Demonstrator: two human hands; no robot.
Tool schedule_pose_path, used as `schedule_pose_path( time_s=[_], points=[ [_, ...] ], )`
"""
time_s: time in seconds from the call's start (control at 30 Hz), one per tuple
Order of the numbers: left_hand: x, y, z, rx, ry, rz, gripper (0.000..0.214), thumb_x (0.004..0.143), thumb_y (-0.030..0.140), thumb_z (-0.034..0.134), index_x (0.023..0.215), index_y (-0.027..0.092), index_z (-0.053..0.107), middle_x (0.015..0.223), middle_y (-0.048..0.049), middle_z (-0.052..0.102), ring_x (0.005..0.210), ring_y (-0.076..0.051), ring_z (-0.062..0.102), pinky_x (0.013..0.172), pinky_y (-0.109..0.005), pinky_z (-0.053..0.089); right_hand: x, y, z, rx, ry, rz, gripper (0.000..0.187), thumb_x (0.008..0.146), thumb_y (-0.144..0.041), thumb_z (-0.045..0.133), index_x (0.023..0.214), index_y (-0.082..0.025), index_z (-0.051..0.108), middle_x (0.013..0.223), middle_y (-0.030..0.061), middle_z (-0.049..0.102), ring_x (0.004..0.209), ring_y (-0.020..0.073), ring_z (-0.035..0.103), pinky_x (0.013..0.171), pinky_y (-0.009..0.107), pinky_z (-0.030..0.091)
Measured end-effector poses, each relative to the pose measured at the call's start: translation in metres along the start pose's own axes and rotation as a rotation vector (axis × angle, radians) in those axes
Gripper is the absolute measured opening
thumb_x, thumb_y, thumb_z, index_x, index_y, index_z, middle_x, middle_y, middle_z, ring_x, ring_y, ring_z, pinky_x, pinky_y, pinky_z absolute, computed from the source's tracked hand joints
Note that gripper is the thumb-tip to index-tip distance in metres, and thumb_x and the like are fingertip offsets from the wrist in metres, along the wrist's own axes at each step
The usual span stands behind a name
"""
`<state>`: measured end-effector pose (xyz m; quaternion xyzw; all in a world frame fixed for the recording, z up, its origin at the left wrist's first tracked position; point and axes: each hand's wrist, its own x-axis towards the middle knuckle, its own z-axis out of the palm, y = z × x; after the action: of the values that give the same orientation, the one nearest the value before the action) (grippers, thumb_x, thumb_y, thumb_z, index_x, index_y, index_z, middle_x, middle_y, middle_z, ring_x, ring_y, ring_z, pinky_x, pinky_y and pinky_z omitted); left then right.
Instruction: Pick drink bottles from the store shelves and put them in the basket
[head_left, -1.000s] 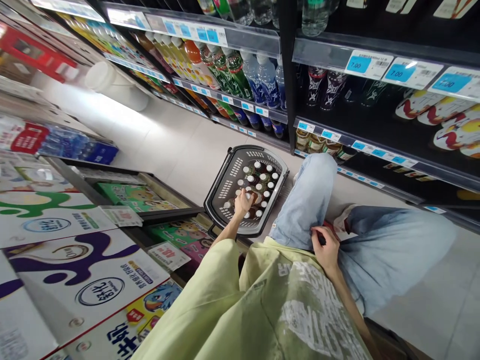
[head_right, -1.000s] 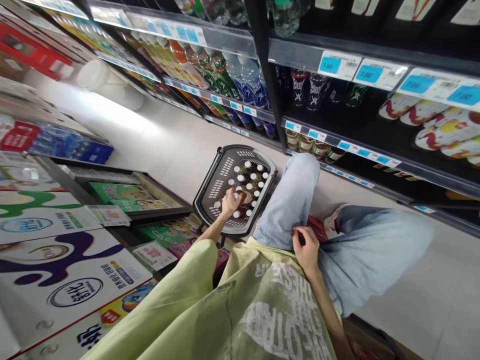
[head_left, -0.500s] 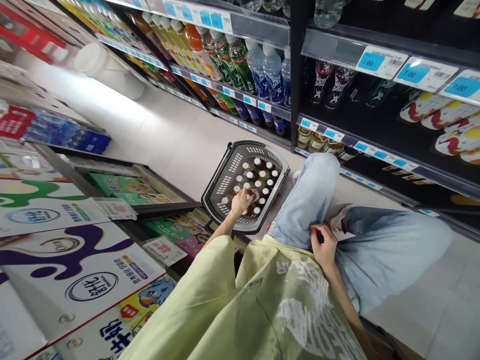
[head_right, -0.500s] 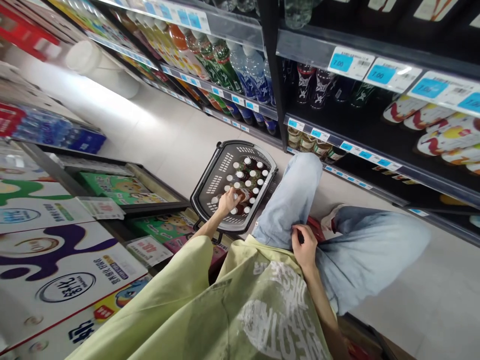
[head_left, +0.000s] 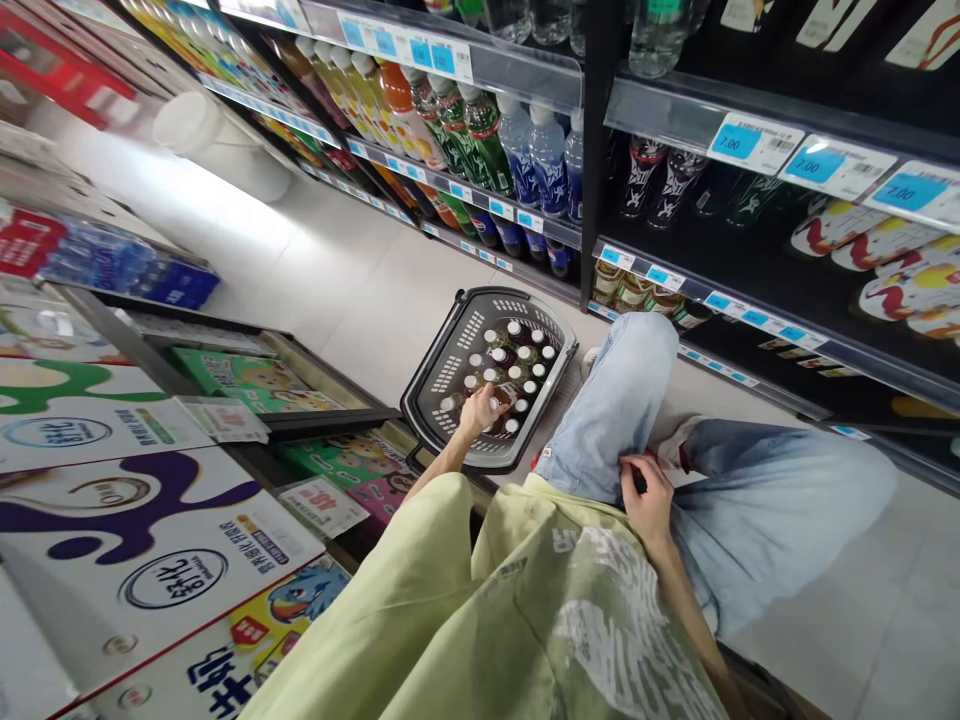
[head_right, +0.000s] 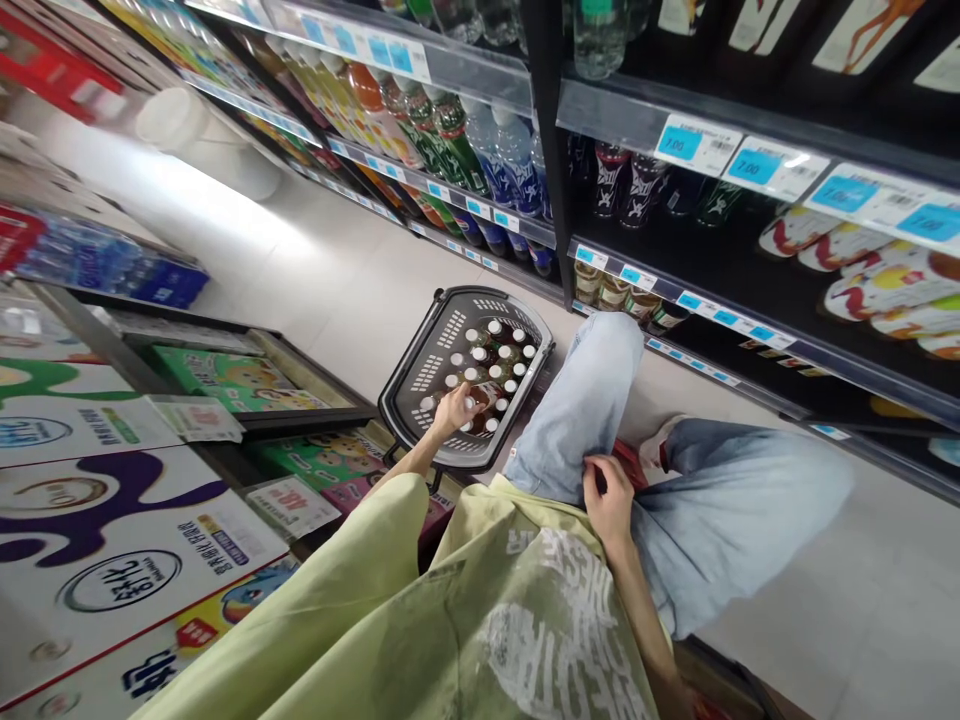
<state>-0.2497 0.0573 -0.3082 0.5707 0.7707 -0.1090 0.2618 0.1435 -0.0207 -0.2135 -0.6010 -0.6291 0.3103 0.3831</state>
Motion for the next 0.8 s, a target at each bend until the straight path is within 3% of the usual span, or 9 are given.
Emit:
schedule_pose_path(
  time_s=[0.27,0.4,0.6,0.8],
  points=[
    [-0.012,0.026,0.025,-0.005,0.07,-0.12,0.048,0.097,0.055,0.065,0.129,0.02,0.061,0.121,-0.0165,0.076,0.109,-0.034,0.074,0.089,-0.036,0.054,-0.004,0.004,-0.001,-0.012,0.002,0.045,0.015,0.103,-0.023,0.06,0.098,-0.022,0.074,0.095,0.0064,0.078,0.09,0.0228,0.073,0.087,0.036,0.059],
    [0.0,0.025,0.028,-0.004,0.038,-0.067,0.049,0.096,0.05,0.068,0.134,0.019,0.06,0.132,-0.0184,0.073,0.115,-0.034,0.073,0.093,-0.038,0.054,-0.005,0.005,0.0,-0.018,-0.006,0.067,0.015,0.102,-0.024,0.059,0.097,-0.022,0.074,0.095,0.0069,0.078,0.091,0.0233,0.073,0.087,0.037,0.059],
    [0.021,0.006,0.03,0.013,-0.054,-0.105,0.047,0.095,0.048,0.069,0.133,0.02,0.061,0.133,-0.0165,0.073,0.121,-0.033,0.071,0.097,-0.037,0.054,-0.005,0.008,0.002,-0.02,-0.015,0.085,0.016,0.102,-0.023,0.059,0.098,-0.022,0.074,0.096,0.0066,0.077,0.092,0.0228,0.072,0.089,0.036,0.057],
    [0.047,0.012,0.035,0.029,-0.081,-0.123,0.045,0.098,0.04,0.062,0.137,0.017,0.06,0.131,-0.0192,0.073,0.123,-0.032,0.071,0.1,-0.036,0.053,-0.005,0.007,0.004,-0.025,-0.013,0.116,0.016,0.101,-0.024,0.058,0.096,-0.022,0.073,0.095,0.0064,0.077,0.091,0.023,0.073,0.087,0.035,0.058]
  ],
)
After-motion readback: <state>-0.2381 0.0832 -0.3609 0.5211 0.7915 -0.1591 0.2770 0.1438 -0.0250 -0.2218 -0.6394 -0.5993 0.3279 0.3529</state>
